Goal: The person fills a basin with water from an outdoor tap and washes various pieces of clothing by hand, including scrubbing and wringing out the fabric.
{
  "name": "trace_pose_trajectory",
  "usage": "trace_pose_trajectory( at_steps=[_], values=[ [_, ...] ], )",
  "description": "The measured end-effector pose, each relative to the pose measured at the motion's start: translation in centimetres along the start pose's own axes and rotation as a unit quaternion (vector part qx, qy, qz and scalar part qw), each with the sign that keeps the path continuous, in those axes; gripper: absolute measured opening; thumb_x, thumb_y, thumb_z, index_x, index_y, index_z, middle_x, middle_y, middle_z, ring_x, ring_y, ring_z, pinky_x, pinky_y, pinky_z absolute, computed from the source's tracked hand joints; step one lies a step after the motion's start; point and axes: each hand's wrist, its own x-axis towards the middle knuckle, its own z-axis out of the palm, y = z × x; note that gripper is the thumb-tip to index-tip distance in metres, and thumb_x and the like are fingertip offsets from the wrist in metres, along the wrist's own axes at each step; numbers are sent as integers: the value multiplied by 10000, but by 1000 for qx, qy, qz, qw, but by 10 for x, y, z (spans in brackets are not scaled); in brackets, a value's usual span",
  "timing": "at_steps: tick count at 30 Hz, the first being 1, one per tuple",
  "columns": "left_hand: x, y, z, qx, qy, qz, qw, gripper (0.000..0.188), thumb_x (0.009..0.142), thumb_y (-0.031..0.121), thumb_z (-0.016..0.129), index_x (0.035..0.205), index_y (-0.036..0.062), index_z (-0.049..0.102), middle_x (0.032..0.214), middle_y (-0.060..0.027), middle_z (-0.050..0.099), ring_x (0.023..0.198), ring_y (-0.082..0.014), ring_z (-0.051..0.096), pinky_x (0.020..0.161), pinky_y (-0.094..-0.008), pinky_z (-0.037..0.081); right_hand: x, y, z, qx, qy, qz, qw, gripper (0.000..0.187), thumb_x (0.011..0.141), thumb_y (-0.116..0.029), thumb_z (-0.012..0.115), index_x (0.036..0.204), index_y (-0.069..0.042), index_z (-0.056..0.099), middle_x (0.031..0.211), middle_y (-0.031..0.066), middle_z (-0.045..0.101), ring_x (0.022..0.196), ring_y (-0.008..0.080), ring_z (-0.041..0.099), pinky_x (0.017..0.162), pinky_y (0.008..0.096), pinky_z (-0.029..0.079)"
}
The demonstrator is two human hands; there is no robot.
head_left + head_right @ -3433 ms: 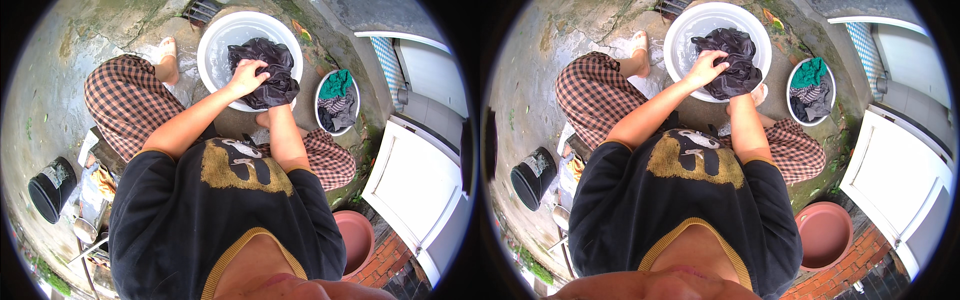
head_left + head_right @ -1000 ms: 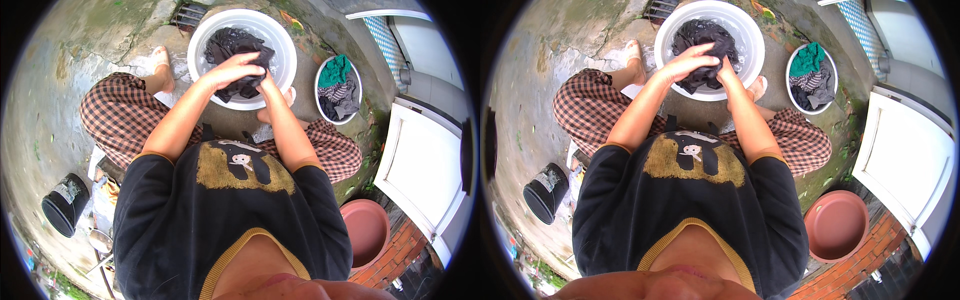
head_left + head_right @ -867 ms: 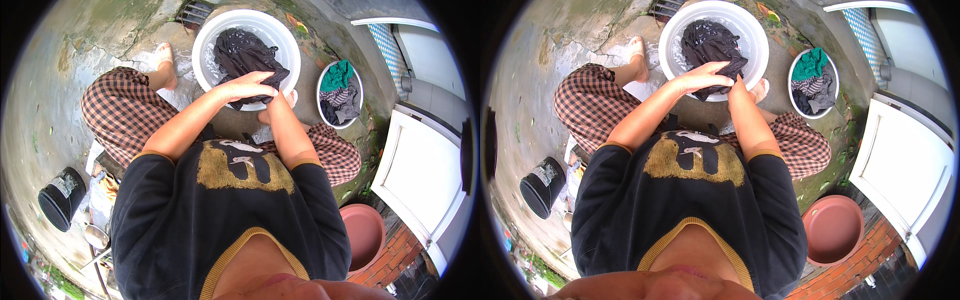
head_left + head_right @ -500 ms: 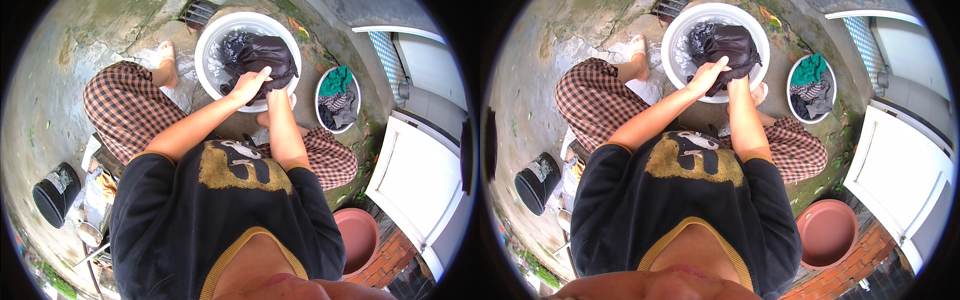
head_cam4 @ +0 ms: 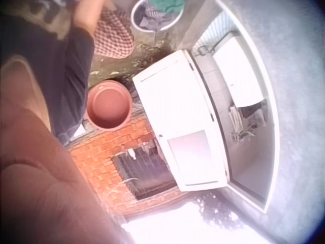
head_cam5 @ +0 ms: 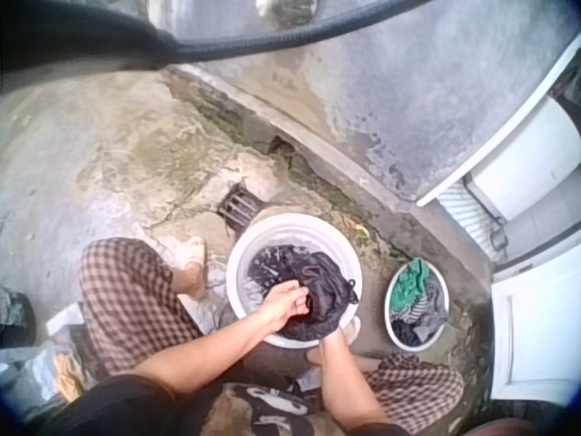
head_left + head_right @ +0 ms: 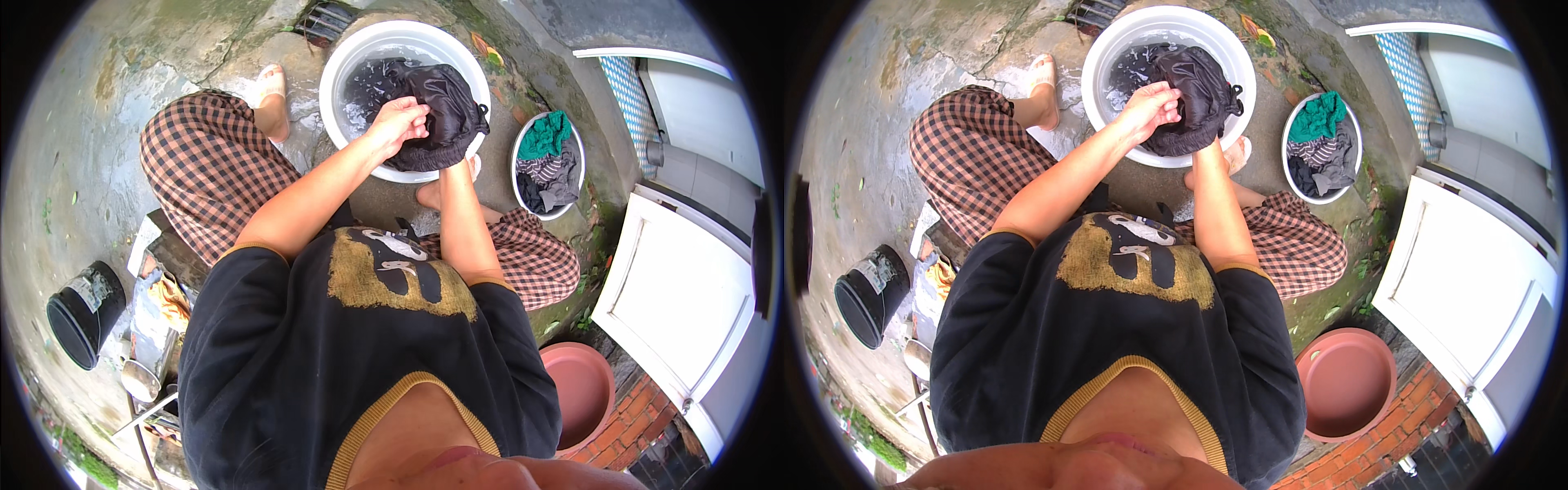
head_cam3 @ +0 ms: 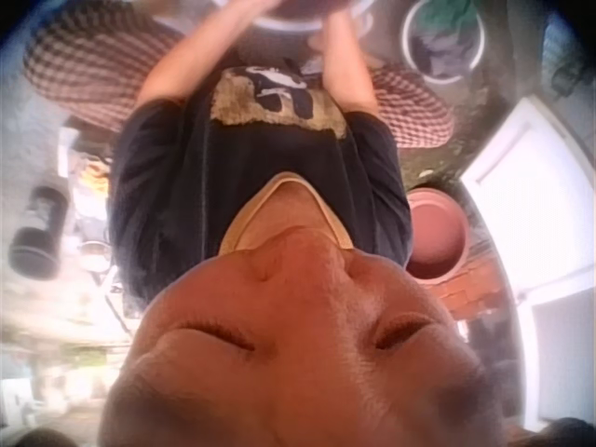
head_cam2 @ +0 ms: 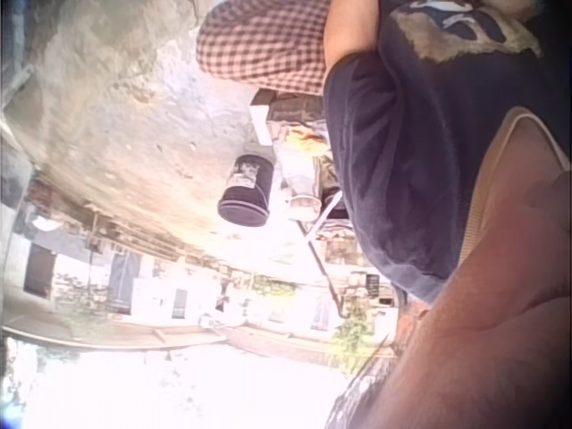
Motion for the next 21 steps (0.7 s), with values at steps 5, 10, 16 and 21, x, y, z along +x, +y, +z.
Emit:
trace_pose_trajectory(
  at_steps=[5, 10, 16, 21],
  values=[
    [7, -5, 1, 134, 141, 30, 980, 70, 875, 129, 610, 813, 132, 578, 654, 65, 503, 566, -66, 494, 625, -268, 503, -15, -1, -6, -181, -7, -41, 983, 289, 890, -204, 492, 1114, -56, 600, 1089, 112, 601, 1005, 264, 559, 898, 345, 442],
    [9, -19, 4, 385, 202, 276, 857, 152, 891, 122, 561, 974, -5, 567, 904, -65, 567, 798, -163, 535, 755, -272, 437, -17, 29, 9, -143, 116, 77, 980, 247, 897, -202, 522, 1061, -40, 611, 1036, 110, 617, 950, 227, 573, 840, 324, 457],
    [-20, -11, 47, 437, 12, 330, 837, 185, 867, 39, 574, 1035, -31, 537, 1005, -108, 540, 917, -186, 546, 821, -257, 430, -14, 32, 5, -9, 24, 71, 997, 311, 890, -190, 534, 1160, -39, 562, 1129, 115, 593, 987, 218, 564, 856, 313, 448],
    [-43, 2, 74, 477, -127, 336, 802, 195, 864, 99, 586, 1011, -22, 547, 1046, -147, 545, 958, -285, 567, 849, -324, 446, -14, 20, 4, -19, 18, 67, 997, 310, 885, -189, 537, 1159, -43, 563, 1130, 119, 592, 1005, 228, 561, 870, 322, 444]
  ],
)
